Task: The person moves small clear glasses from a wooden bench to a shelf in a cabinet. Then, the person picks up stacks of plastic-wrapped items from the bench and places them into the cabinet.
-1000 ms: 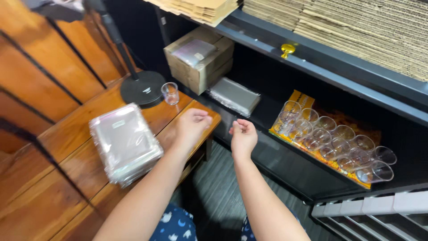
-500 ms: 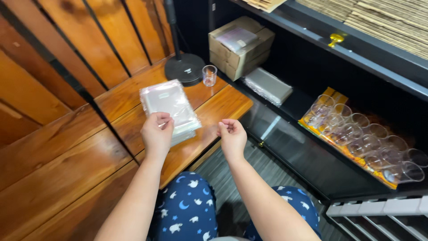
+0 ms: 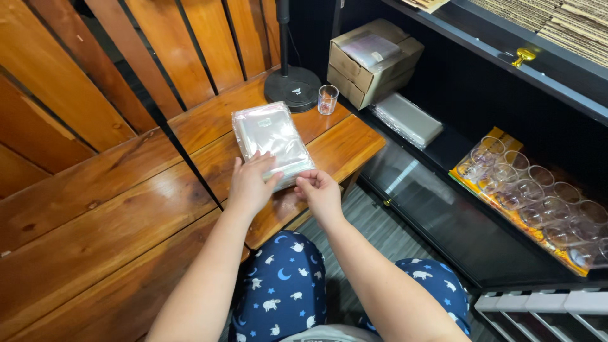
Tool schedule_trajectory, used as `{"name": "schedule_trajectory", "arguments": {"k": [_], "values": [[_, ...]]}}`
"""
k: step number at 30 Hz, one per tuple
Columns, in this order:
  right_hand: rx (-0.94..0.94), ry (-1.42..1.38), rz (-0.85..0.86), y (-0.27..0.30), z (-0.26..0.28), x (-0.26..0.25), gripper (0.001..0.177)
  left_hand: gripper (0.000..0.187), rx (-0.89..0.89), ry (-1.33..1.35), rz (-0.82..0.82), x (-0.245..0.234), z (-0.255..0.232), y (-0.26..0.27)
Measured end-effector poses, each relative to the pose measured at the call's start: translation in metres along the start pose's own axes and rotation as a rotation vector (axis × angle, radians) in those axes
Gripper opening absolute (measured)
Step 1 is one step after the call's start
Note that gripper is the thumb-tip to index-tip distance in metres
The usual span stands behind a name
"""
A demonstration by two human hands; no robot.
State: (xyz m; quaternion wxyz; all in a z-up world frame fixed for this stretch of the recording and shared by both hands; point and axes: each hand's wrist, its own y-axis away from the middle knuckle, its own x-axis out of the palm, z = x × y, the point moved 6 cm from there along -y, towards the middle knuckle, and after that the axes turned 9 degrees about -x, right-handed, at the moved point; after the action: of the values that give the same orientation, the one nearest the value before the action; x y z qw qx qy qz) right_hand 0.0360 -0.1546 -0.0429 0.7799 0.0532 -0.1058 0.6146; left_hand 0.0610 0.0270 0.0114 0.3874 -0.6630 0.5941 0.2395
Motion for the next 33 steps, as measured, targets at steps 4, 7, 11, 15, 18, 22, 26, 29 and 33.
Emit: {"name": "schedule_trajectory", "arguments": {"k": [4,7,11,15,18,22,26,29,33], "values": [[0.069,-0.015,0.017,0.008,0.004,0.003,0.021,0.044,-0.007,-0.001,0.018,0.005,-0.008,0.007],[0.117,-0.039,0.002,0.010,0.004,0.001,0.022,0.046,-0.028,-0.036,0.040,0.005,-0.021,0.015],[0.146,-0.057,-0.017,0.014,0.006,-0.003,0.027,0.051,-0.049,-0.098,0.103,-0.001,-0.049,0.026],[0.150,-0.086,-0.061,0.014,0.004,-0.007,0.024,0.060,-0.019,-0.179,0.146,0.005,-0.068,0.034],[0.153,-0.110,-0.073,0.005,-0.012,-0.013,0.022,0.062,-0.016,-0.126,0.166,0.019,-0.070,0.034],[0.159,-0.123,-0.093,0.012,0.014,-0.014,0.021,0.054,0.059,-0.035,0.144,0.023,-0.081,0.034],[0.213,-0.131,-0.078,0.012,0.031,-0.013,0.031,0.061,-0.181,0.139,0.326,-0.001,-0.085,0.032],[0.228,-0.112,-0.063,0.007,0.031,-0.021,0.037,0.064,-0.293,0.057,0.210,-0.008,-0.057,-0.002],[0.225,-0.096,-0.090,-0.005,0.025,-0.036,0.045,0.066,-0.315,-0.096,0.051,-0.005,-0.009,-0.036]]}}
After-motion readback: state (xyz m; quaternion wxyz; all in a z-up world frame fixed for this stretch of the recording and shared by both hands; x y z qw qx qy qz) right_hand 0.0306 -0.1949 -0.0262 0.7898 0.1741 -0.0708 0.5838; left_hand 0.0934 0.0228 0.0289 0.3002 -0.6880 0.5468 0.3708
